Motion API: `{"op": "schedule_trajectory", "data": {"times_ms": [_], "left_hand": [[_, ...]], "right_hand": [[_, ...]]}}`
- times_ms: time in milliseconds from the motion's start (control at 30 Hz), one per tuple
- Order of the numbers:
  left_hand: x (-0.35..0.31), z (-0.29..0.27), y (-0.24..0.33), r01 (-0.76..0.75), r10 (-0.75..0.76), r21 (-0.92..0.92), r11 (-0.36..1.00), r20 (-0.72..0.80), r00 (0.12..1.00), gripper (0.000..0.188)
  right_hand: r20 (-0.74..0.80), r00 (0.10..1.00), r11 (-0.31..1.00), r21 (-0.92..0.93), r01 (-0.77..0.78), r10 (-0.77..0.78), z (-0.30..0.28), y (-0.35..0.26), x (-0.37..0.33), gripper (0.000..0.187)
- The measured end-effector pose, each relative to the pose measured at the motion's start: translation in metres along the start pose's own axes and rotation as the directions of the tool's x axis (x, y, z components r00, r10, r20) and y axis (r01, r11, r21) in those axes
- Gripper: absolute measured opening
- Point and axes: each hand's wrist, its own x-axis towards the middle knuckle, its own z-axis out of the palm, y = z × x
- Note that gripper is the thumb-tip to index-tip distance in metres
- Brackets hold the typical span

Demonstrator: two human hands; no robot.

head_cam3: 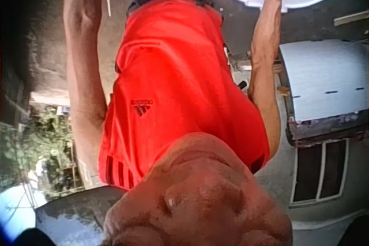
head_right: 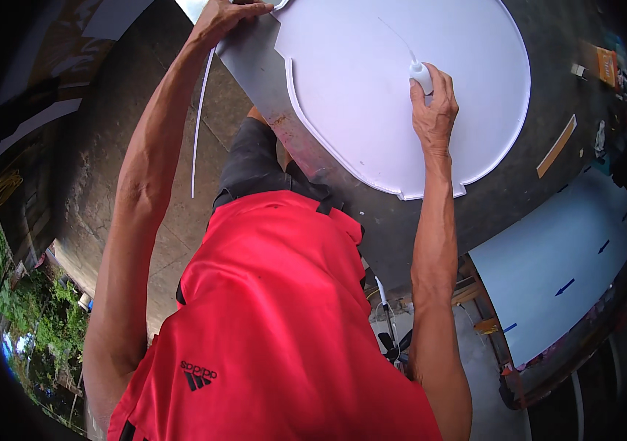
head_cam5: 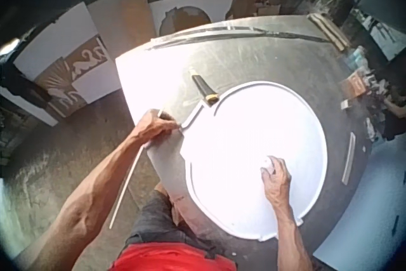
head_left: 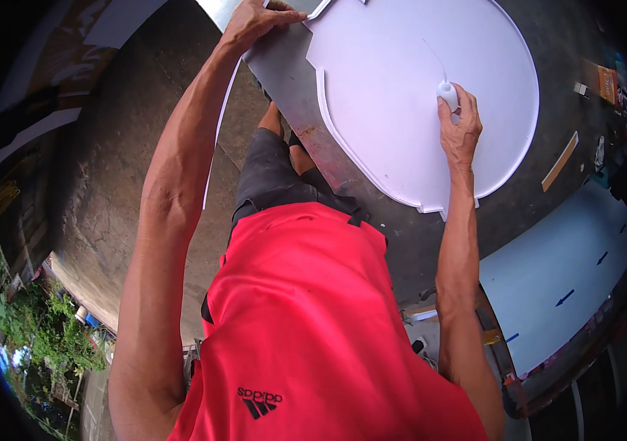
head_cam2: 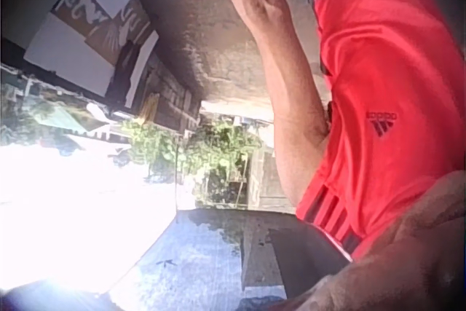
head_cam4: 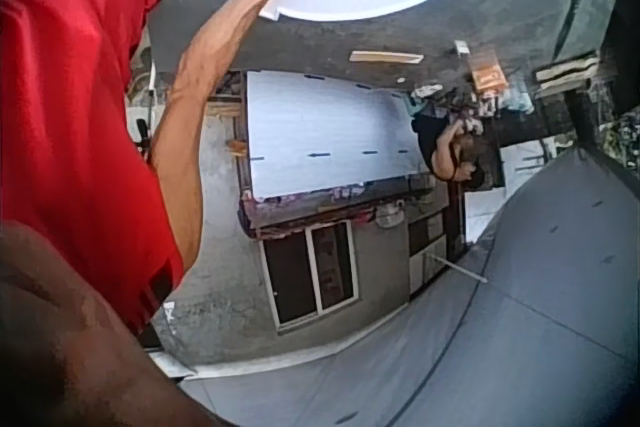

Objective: The person applies glue to the edge of a white, heart-shaped sign and presses a white plastic strip along the perimeter. They use a utility knife to trim the strip flush with the sign's edge and continue applying the strip around the curved and angular contours of the sign.

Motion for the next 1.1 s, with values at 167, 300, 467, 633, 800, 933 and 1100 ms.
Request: {"op": "schedule_trajectory", "data": {"times_ms": [167, 300, 467, 633, 800, 933, 1100], "left_hand": [[0.002, 0.003, -0.001, 0.063, -0.062, 0.023, 0.998, -0.018, 0.998, 0.041], [0.005, 0.004, -0.004, 0.05, -0.05, -0.034, 0.998, -0.002, 0.999, 0.04], [0.003, -0.001, 0.0, 0.107, -0.106, -0.062, 0.992, 0.03, 0.994, 0.035], [0.001, -0.001, -0.004, 0.047, -0.051, -0.118, 0.992, -0.027, 0.998, 0.031], [0.003, -0.001, -0.003, 0.06, -0.063, -0.127, 0.99, -0.02, 0.998, 0.028], [0.004, -0.003, -0.004, 0.117, -0.116, -0.153, 0.981, 0.015, 0.993, 0.027], [0.003, -0.002, -0.006, 0.071, -0.075, -0.147, 0.987, -0.02, 0.997, 0.027]], "right_hand": [[0.044, 0.984, 0.984, -0.032, 0.176, -0.175, 0.027, -0.017, 0.018, 0.035], [0.06, 0.959, 0.953, -0.111, 0.284, -0.278, 0.036, -0.024, 0.031, 0.035], [0.101, 0.935, 0.92, -0.167, 0.354, -0.341, 0.043, -0.028, 0.042, 0.035], [0.099, 0.922, 0.905, -0.176, 0.387, -0.375, 0.049, -0.035, 0.05, 0.034], [0.1, 0.901, 0.881, -0.189, 0.433, -0.421, 0.054, -0.038, 0.057, 0.034], [0.116, 0.897, 0.874, -0.205, 0.441, -0.426, 0.055, -0.041, 0.062, 0.034], [0.136, 0.9, 0.875, -0.214, 0.435, -0.414, 0.057, -0.045, 0.063, 0.034]]}}
